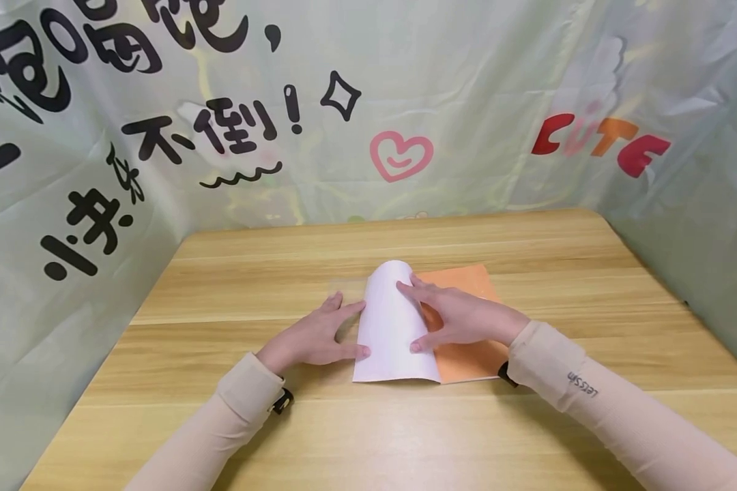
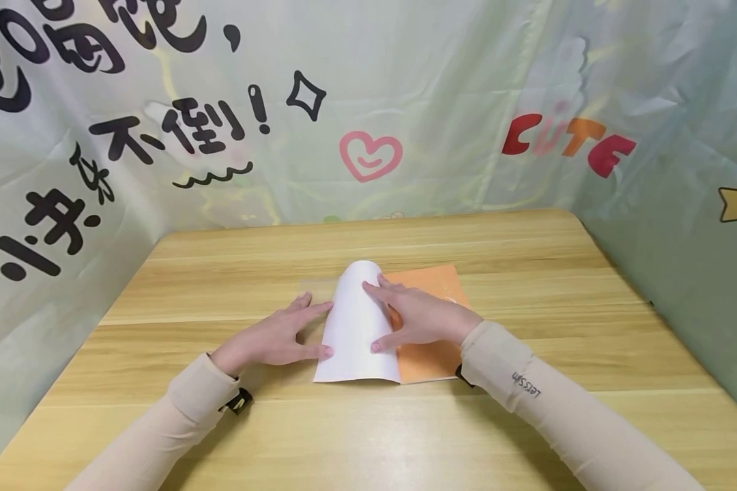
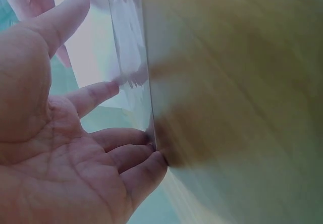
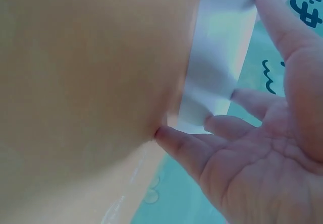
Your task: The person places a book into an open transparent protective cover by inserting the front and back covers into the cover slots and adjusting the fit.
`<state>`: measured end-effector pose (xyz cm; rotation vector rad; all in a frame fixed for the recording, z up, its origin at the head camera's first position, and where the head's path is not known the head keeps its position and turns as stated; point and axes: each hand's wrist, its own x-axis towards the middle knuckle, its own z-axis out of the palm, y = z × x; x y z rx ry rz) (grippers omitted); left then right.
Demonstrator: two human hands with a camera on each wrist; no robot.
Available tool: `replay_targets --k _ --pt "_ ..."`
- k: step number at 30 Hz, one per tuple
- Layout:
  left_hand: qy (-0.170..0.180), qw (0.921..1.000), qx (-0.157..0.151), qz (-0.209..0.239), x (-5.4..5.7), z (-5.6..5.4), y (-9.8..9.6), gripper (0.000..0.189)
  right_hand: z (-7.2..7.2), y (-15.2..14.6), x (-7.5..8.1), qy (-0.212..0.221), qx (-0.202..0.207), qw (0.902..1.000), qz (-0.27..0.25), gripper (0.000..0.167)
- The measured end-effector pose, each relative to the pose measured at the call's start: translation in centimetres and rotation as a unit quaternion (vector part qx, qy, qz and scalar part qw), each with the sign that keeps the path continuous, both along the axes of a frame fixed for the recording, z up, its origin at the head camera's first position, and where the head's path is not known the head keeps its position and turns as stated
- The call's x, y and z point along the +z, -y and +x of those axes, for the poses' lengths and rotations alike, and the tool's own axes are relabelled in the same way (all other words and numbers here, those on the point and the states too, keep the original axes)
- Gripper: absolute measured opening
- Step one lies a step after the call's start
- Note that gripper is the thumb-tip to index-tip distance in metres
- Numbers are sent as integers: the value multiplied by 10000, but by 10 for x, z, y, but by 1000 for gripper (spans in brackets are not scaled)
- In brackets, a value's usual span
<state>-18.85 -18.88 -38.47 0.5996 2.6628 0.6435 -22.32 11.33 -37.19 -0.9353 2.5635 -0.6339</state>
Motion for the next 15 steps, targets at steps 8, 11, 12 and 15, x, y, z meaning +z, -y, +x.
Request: replay_targets --k 8,11,12,15 --pt "11 9999 8 -149 -1 1 -2 88 0 -1 1 -92 98 9998 149 113" --pt "9 9999 4 -169 -1 2 -3 88 -1 1 0 -131 148 9995 229 110" --pt "10 9999 8 -172 -1 2 -3 88 -1 2 0 -132 154 9995 251 110" --pt "23 9998 28 -174 -1 2 -3 89 -1 4 -2 -143 145 9994 284 111"
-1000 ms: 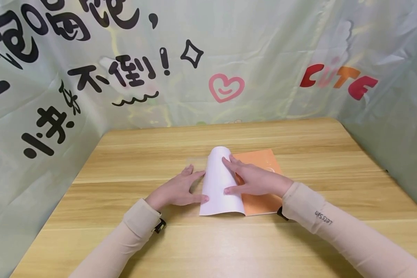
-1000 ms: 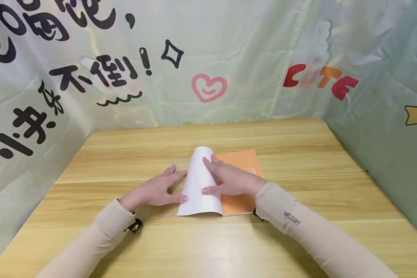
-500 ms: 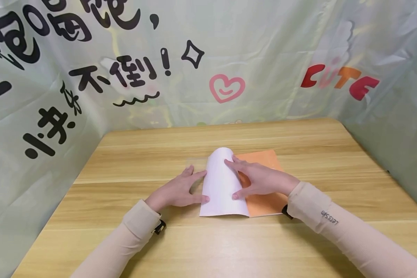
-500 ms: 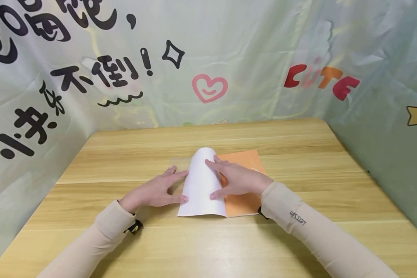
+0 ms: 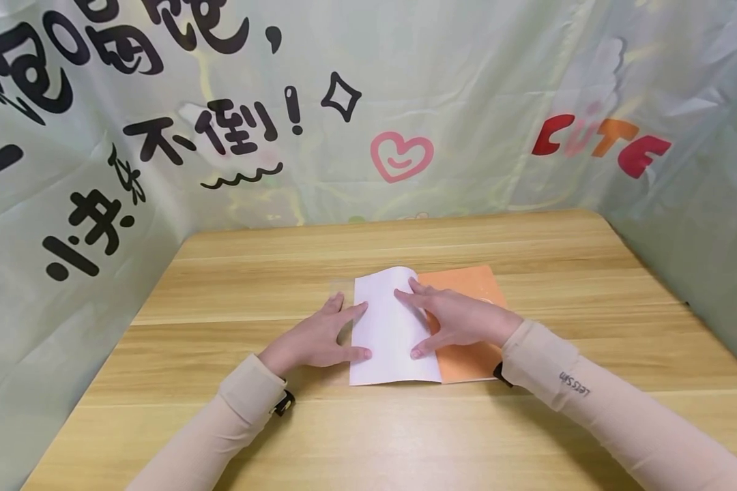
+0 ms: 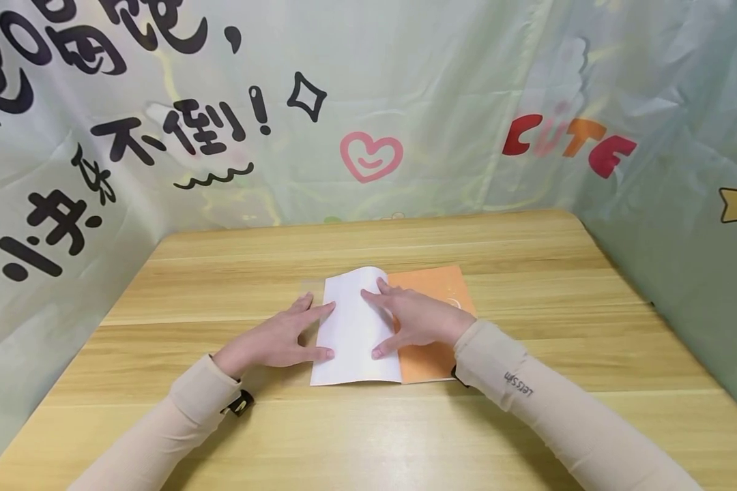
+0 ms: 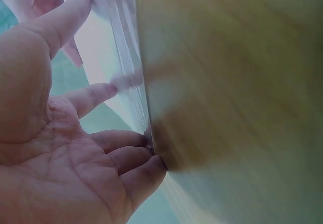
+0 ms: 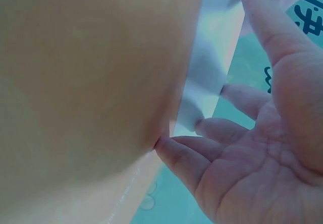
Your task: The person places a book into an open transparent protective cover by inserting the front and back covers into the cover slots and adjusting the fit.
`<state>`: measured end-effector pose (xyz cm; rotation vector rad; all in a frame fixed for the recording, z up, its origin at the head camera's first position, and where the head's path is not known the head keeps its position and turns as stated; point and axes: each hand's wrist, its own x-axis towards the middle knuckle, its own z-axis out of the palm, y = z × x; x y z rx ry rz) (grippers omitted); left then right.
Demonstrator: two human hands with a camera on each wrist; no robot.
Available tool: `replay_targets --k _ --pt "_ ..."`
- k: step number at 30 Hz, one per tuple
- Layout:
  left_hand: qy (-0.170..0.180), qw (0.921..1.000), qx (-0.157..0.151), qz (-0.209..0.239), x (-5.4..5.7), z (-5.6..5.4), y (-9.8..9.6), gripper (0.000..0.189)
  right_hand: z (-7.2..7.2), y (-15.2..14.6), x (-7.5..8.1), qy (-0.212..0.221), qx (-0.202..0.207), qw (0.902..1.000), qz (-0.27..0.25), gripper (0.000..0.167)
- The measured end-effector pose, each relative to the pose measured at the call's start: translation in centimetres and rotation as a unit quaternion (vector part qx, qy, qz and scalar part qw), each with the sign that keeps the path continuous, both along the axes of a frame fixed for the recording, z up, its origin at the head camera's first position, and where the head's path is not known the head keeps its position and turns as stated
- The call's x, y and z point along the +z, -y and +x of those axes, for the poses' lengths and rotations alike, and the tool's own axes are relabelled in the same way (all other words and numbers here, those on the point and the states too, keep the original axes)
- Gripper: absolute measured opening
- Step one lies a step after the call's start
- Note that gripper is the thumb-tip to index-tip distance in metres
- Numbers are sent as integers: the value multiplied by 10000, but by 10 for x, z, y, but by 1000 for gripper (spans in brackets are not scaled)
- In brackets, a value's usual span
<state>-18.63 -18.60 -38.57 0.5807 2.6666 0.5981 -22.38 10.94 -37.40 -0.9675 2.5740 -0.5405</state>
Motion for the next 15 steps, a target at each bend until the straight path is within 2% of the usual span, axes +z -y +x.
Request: replay_targets --k 10,15 --pt "12 10000 63 46 0 -1 1 90 3 14 0 -5 -11 10000 -43 112" --pt "-34 9999 -10 125 -1 -2 1 89 3 23 -1 -5 26 10000 -16 110"
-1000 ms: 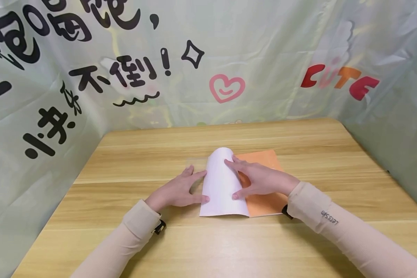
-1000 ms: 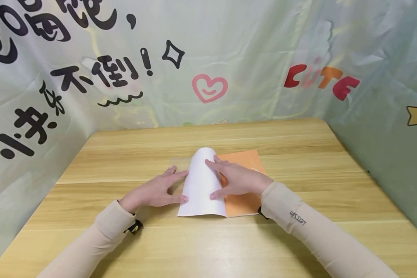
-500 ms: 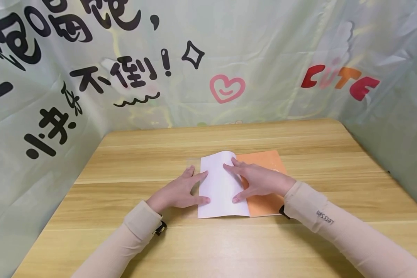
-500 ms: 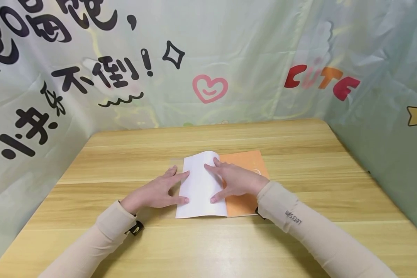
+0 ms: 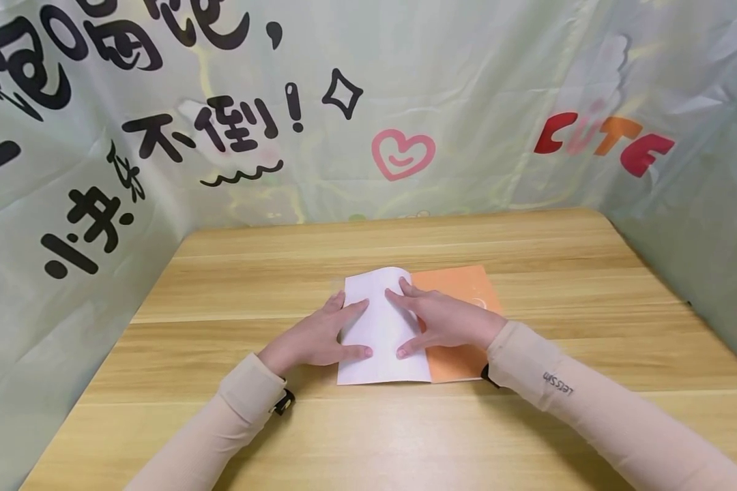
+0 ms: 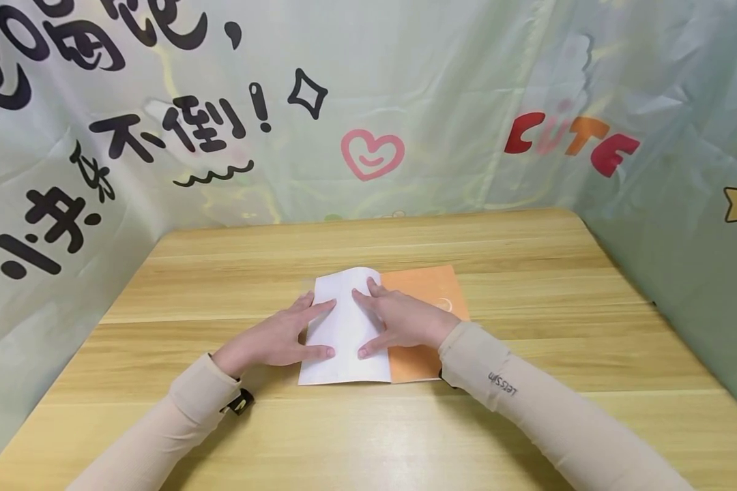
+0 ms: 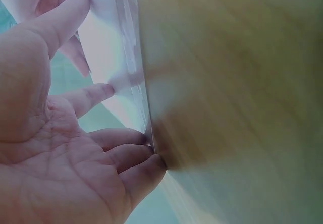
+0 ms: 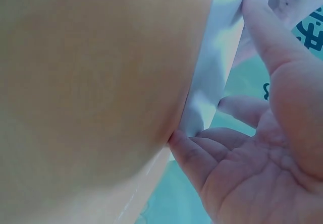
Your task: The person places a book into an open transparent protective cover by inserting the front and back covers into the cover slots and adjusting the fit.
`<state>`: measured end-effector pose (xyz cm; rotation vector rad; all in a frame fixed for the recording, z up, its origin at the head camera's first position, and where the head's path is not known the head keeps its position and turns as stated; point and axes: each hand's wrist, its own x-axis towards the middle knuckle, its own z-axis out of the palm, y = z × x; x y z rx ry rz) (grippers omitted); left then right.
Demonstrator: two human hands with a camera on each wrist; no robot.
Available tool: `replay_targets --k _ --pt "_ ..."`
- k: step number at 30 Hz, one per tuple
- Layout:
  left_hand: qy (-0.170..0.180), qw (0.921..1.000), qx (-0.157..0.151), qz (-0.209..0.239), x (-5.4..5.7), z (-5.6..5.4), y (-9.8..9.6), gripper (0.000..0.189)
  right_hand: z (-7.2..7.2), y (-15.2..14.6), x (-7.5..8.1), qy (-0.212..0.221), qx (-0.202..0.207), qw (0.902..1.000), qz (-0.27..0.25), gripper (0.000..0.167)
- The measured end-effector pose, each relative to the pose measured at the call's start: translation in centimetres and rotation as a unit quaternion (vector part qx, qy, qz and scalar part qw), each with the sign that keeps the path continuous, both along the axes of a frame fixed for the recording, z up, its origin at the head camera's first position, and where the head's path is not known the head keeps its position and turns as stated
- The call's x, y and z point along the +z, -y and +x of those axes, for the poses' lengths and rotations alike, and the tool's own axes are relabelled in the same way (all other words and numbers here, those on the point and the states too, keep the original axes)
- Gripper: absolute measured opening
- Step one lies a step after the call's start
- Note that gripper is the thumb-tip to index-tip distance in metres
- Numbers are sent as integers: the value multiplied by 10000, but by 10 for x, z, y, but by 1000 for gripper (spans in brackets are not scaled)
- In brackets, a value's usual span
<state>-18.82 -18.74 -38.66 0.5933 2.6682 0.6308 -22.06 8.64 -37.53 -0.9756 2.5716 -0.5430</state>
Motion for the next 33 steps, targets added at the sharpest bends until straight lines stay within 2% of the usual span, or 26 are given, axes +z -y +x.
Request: replay_targets --k 14,18,23,26,33 --pt "-20 9998 -111 -163 0 -3 0 86 1 26 -1 73 -254 9992 294 117" --pt "26 9997 -179 -166 2 -7 3 90 1 21 0 212 -257 9993 180 118" --pt "8 9992 1 -391 4 -7 7 93 1 7 2 343 -192 9991 168 113" --pt "-11 9987 105 -502 3 -6 9 94 1 0 1 353 -132 9991 172 111" --pt "23 9990 99 -442 2 -5 11 94 1 0 -2 241 51 9997 42 107"
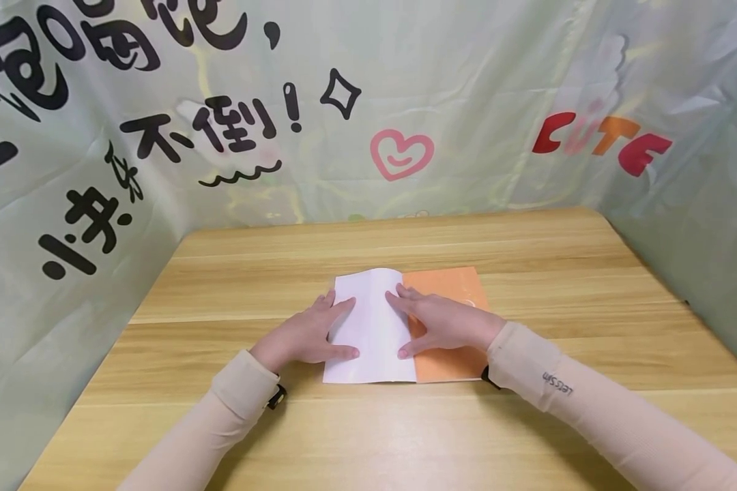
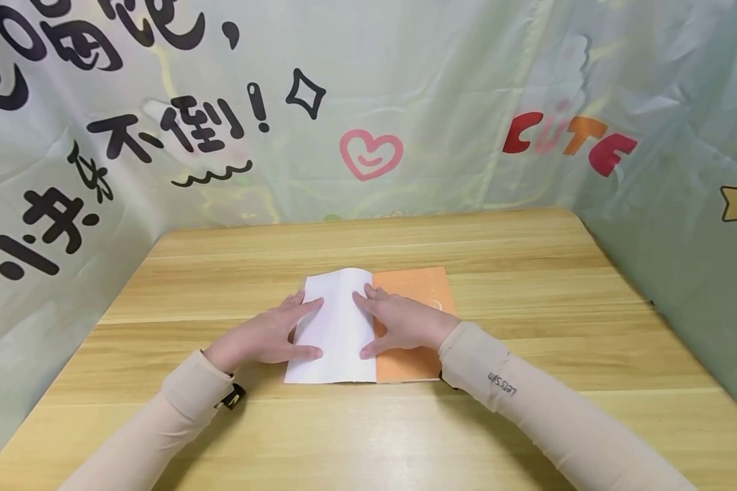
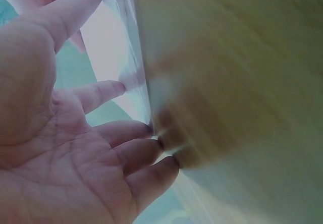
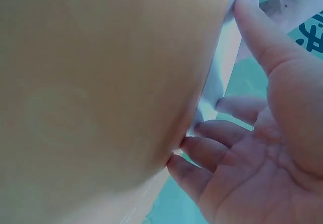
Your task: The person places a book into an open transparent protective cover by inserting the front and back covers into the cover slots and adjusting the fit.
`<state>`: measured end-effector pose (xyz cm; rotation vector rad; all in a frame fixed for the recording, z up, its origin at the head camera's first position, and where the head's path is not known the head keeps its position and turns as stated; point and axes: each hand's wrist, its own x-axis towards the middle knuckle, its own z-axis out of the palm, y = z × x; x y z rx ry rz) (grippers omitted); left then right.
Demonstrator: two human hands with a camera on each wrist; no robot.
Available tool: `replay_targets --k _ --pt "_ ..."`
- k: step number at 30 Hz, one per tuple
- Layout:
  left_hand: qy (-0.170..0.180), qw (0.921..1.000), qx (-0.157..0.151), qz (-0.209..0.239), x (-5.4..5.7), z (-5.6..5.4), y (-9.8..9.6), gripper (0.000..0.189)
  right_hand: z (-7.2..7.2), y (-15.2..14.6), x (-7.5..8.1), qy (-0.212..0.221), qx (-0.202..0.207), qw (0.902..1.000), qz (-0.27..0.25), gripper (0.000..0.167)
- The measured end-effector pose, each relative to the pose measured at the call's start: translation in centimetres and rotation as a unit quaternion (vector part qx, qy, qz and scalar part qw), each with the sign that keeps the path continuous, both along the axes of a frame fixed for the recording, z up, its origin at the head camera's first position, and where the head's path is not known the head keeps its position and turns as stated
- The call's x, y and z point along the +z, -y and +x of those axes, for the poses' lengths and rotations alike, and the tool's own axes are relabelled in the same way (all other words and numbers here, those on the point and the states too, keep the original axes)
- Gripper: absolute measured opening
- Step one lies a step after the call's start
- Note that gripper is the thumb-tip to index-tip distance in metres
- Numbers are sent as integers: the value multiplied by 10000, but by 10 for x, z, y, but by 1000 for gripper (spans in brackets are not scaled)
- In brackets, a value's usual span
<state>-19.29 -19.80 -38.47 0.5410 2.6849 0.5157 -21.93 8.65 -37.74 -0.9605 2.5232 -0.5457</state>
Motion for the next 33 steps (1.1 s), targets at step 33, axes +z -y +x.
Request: replay_targets --k 33 --pt "-42 9991 -22 -413 4 -1 -4 92 -43 -46 10 -343 -731 9950 592 95"
